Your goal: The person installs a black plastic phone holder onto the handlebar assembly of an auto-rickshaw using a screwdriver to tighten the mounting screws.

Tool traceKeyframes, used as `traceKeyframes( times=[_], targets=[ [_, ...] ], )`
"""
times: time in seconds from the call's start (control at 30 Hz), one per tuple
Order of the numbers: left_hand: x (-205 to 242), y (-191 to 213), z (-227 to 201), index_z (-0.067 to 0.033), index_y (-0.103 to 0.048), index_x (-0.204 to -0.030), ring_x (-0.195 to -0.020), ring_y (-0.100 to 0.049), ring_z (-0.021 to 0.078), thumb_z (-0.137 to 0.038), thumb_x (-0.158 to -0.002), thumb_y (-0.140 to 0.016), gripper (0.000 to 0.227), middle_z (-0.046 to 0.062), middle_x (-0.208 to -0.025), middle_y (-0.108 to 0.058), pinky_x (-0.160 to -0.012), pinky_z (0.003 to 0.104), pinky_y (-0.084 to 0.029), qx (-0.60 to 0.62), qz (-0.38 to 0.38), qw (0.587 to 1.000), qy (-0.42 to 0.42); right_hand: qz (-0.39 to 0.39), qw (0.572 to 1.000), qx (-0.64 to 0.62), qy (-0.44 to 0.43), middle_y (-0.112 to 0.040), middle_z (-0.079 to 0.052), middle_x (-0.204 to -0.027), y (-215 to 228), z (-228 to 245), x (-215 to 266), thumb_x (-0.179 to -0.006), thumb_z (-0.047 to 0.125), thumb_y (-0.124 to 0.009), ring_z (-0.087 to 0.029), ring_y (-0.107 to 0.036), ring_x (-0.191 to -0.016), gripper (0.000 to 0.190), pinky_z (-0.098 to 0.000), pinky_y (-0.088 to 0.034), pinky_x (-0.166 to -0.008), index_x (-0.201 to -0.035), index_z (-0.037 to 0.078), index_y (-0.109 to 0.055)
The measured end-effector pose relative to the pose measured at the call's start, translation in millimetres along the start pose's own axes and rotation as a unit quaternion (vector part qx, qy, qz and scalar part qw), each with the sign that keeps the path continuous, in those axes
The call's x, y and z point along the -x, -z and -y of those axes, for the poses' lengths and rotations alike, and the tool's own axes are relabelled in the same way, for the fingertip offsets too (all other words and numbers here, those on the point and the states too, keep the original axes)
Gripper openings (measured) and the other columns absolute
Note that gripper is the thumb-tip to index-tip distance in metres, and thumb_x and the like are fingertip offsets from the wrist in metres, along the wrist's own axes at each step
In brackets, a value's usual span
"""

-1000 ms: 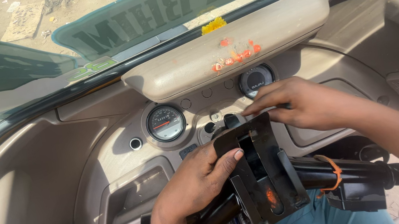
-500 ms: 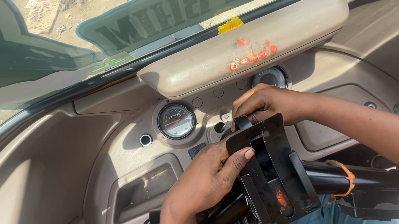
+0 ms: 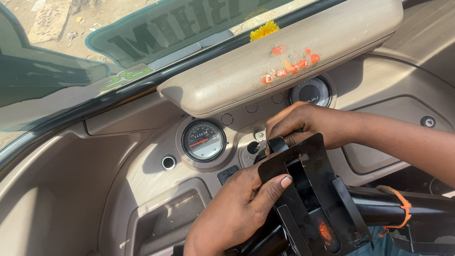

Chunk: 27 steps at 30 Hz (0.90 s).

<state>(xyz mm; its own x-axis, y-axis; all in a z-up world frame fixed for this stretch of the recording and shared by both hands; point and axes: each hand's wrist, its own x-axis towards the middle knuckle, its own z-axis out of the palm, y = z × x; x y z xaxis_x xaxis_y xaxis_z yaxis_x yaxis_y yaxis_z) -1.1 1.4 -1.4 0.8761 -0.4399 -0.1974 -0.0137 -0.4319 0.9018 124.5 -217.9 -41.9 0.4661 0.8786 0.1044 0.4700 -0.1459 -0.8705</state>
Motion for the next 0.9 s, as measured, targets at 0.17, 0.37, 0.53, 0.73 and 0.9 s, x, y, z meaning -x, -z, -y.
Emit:
traceKeyframes(
  times=[0.17,0.37,0.53,0.73,0.9],
  targets=[
    [-0.3,-1.1,-0.1,-0.0044,-0.067,-0.112,-0.089,-0.068,0.0239,-0.036,-0.100,-0.057,0.035,0.013,-0.097,-0.073,-0.084,0.035,-0.054,0.003,-0.011,1.000,-0.024,-0.010,1.000,0.013,-0.022,-0.072,-0.008,-0.097,-0.3,-1.3,4.7,-0.090,0.015,-0.065,-0.020,-0.073,-0.093,0.021,-0.0355,-0.059,-0.080,-0.102,0.002,-0.076],
    [0.3,-2.5,-2.1,-0.0067,-0.066,-0.122,-0.102,-0.069,0.0269,-0.035,-0.100,-0.056,0.037,0.014,-0.111,-0.072,-0.091,0.036,-0.053,0.009,-0.020,0.999,-0.048,0.048,0.999,0.004,-0.025,-0.068,-0.008,-0.105,2.3,0.9,1.3,-0.093,0.020,-0.064,-0.021,-0.069,-0.102,0.025,-0.0370,-0.057,-0.086,-0.106,0.001,-0.073],
    [1.0,-4.1,-3.1,-0.0049,-0.066,-0.120,-0.103,-0.068,0.0292,-0.032,-0.102,-0.056,0.034,0.014,-0.114,-0.072,-0.093,0.037,-0.053,0.006,-0.029,0.996,-0.084,0.052,0.996,0.018,-0.075,-0.070,-0.005,-0.105,6.4,4.1,0.6,-0.088,0.027,-0.066,-0.020,-0.070,-0.102,0.030,-0.0353,-0.058,-0.086,-0.104,0.004,-0.077],
    [-0.6,-0.8,-2.6,-0.0015,-0.065,-0.110,-0.096,-0.066,0.0301,-0.030,-0.104,-0.055,0.031,0.010,-0.111,-0.063,-0.088,0.038,-0.052,-0.010,-0.013,0.994,-0.106,0.037,0.999,-0.005,0.021,-0.071,-0.006,-0.103,3.0,-18.3,-2.8,-0.091,0.028,-0.069,-0.022,-0.069,-0.102,0.029,-0.0373,-0.056,-0.087,-0.097,0.002,-0.079],
    [0.2,-2.4,1.5,-0.0018,-0.064,-0.115,-0.105,-0.062,0.0283,-0.031,-0.105,-0.054,0.033,0.010,-0.116,-0.059,-0.094,0.038,-0.049,-0.009,-0.027,0.988,-0.151,0.031,0.999,0.015,0.027,-0.070,-0.005,-0.103,-0.7,-20.9,3.5,-0.089,0.027,-0.070,-0.022,-0.069,-0.102,0.026,-0.0373,-0.056,-0.086,-0.094,0.002,-0.077]
  ],
)
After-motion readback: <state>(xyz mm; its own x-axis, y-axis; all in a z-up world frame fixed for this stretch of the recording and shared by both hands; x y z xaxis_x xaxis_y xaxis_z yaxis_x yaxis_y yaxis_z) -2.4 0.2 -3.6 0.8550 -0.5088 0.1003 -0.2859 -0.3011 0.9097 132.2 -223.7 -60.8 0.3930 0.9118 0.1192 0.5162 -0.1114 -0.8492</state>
